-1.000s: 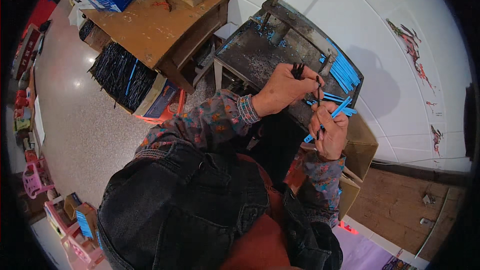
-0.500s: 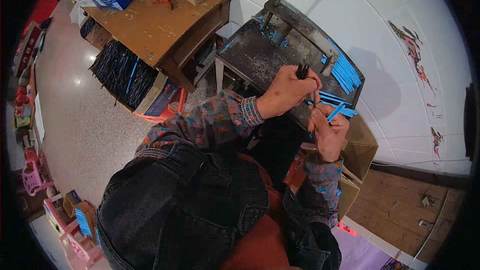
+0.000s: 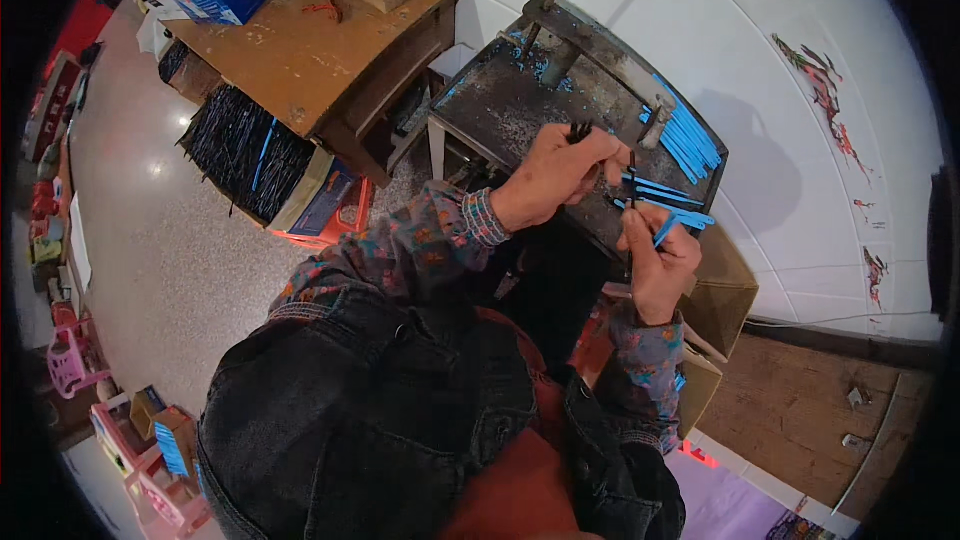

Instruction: Assembling blue plastic components onto a metal jig at a workstation.

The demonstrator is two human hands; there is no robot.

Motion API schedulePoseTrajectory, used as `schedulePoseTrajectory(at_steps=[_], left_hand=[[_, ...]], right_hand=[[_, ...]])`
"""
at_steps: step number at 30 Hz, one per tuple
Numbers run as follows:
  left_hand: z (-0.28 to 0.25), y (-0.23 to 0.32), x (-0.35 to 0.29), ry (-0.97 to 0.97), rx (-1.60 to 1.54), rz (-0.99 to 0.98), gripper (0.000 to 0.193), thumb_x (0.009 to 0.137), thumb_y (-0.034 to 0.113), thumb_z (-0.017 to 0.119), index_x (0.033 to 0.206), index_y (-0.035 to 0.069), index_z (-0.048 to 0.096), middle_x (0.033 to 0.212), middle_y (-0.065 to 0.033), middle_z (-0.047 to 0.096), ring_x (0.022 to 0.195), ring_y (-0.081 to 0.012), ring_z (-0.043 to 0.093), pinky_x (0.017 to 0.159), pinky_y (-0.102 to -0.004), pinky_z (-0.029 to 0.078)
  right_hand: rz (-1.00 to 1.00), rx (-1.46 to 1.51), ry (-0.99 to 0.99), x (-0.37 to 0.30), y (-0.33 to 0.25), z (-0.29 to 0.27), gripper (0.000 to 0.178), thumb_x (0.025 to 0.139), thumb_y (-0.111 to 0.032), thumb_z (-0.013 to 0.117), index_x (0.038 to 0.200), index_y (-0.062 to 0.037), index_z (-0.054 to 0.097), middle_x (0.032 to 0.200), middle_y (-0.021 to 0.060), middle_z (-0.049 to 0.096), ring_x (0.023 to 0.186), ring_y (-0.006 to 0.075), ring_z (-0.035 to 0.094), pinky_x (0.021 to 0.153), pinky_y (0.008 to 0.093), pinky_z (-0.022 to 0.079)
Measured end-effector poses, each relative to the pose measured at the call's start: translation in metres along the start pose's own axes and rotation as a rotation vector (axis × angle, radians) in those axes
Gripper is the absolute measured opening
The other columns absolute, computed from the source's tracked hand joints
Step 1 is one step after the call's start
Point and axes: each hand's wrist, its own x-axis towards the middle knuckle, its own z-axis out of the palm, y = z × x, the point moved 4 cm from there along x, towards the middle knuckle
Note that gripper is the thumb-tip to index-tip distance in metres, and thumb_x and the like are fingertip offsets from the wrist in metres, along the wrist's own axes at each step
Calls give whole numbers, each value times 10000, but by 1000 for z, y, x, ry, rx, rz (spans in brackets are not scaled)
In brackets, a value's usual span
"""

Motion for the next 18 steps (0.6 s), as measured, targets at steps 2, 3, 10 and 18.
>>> schedulePoseTrajectory(at_steps=[2, 3, 10, 18], left_hand=[[-3, -3, -4, 24, 60, 35, 122, 820, 77, 548, 854, 8, 643, 641, -25, 605, 411, -33, 350, 358, -160, 242], [-4, -5, -5, 36, 90, 52, 119, 817, 75, 555, 858, 7, 643, 643, -26, 605, 411, -31, 353, 358, -158, 243], [-3, -8, -6, 31, 96, 33, 112, 789, 67, 593, 868, 4, 644, 641, -31, 604, 411, -32, 364, 357, -161, 251], [-3, -15, -4, 82, 77, 9, 103, 769, 80, 606, 844, 17, 635, 614, -28, 578, 400, -42, 353, 350, -172, 245]], right_hand=[[-37, -62, 17, -1, 0, 1, 109, 797, 8, 629, 904, 27, 641, 631, 26, 579, 531, 89, 473, 498, 201, 375], [-55, -93, 25, -1, 0, 2, 110, 795, 9, 630, 903, 26, 639, 637, 26, 582, 536, 89, 476, 501, 203, 379], [-167, -223, 63, -3, 4, 1, 123, 778, 10, 635, 900, 13, 640, 645, 49, 591, 516, 122, 490, 493, 233, 398], [-524, -885, 108, -10, 4, 11, 121, 793, -47, 641, 901, 5, 658, 682, 77, 621, 535, 139, 486, 505, 270, 416]])
